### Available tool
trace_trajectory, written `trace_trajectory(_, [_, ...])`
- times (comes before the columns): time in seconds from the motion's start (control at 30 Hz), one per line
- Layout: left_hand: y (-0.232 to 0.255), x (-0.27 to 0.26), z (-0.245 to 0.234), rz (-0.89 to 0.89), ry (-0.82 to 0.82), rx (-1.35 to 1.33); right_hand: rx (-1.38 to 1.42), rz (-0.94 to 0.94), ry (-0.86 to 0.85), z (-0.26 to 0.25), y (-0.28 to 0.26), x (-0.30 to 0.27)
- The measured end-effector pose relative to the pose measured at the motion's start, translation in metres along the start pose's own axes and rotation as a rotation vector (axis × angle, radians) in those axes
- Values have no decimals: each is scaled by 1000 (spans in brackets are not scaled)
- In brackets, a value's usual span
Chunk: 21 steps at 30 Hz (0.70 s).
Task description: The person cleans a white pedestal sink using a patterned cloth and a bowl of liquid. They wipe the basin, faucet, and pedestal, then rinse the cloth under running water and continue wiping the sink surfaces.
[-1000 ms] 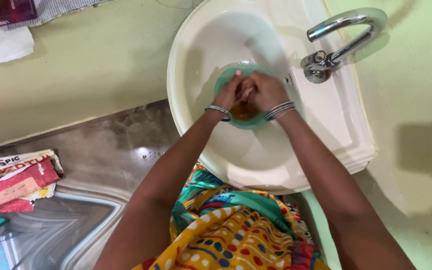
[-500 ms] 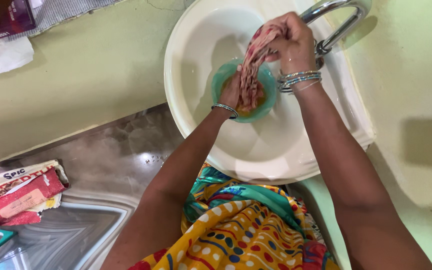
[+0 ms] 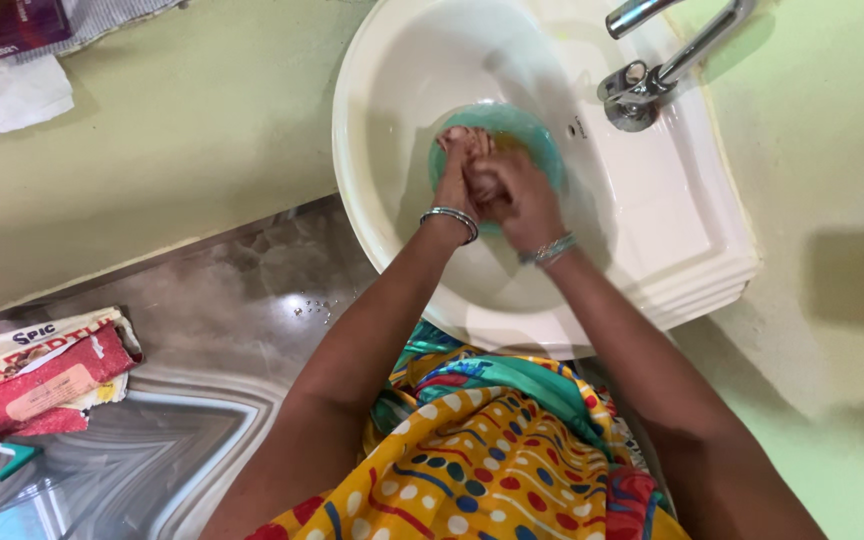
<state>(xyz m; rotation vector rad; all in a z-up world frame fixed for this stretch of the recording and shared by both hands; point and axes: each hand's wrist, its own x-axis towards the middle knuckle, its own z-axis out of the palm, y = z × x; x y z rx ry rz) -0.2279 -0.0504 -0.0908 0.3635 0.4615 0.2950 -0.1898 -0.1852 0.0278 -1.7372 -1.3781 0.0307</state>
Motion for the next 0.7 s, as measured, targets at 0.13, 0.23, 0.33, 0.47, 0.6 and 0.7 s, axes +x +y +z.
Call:
trace_trajectory(0.13, [6,3,7,105,18,120,-43,120,-37,-7,-10,-20])
trace_trajectory(0.23, [17,-4,18,20,-19,259,-54,142,84,-24,-7,-21])
trace_trajectory(0.33, [33,-20,32,-257,-121,468,-294,59,75,-38,3,-16])
trace_trajectory(0.47, [44,-34,53,-562,-396,785,-475,-198,-35,-38,24,-4])
trace_trajectory(0.6, [51,-26,72,-481,-375,1183,-523,-27,-311,-35,50,11])
trace_trajectory(0.7, [56,-20,82,-188,-352,1554,-700,-25,-422,-34,63,25])
